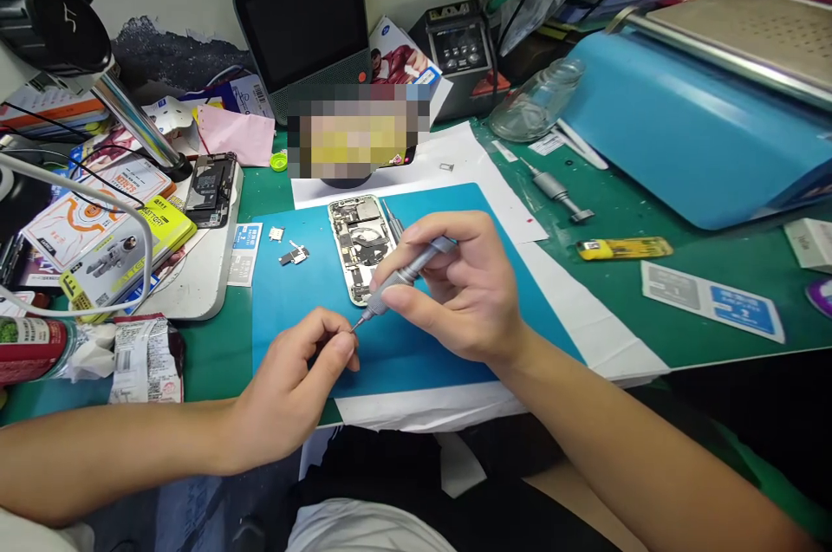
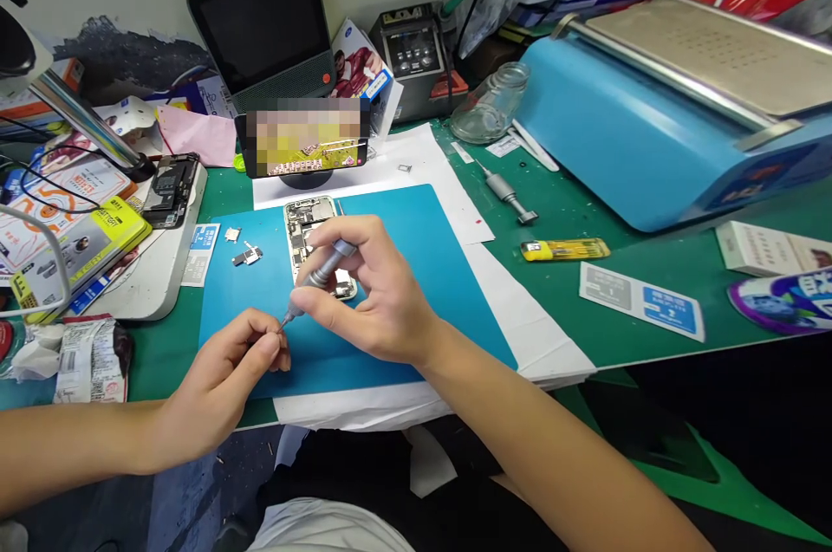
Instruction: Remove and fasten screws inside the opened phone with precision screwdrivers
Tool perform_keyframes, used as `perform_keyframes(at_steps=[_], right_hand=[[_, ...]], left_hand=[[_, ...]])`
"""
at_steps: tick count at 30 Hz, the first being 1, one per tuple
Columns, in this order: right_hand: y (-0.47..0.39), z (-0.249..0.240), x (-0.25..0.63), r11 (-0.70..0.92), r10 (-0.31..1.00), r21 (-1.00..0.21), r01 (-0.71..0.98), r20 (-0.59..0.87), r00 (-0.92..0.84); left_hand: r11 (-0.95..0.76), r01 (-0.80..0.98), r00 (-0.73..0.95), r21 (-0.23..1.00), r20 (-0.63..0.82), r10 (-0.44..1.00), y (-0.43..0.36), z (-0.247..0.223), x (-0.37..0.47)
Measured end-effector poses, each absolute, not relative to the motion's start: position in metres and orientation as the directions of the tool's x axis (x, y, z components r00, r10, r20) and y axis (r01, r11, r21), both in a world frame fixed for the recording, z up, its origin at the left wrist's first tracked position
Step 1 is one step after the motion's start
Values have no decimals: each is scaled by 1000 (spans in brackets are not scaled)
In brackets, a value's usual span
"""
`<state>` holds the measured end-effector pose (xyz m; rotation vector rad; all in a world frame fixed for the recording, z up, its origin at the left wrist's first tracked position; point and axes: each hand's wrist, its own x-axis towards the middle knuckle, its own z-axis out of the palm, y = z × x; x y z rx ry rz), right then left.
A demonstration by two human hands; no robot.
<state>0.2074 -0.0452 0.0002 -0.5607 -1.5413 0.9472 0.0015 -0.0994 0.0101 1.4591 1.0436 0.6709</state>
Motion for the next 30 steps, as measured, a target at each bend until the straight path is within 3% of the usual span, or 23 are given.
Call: perform_keyframes(at_steps=[30], right_hand=[[-45,1,209,549,793,-819,-166,573,-205]], left_hand=[[61,226,443,972,-159,882,-100,10,1]])
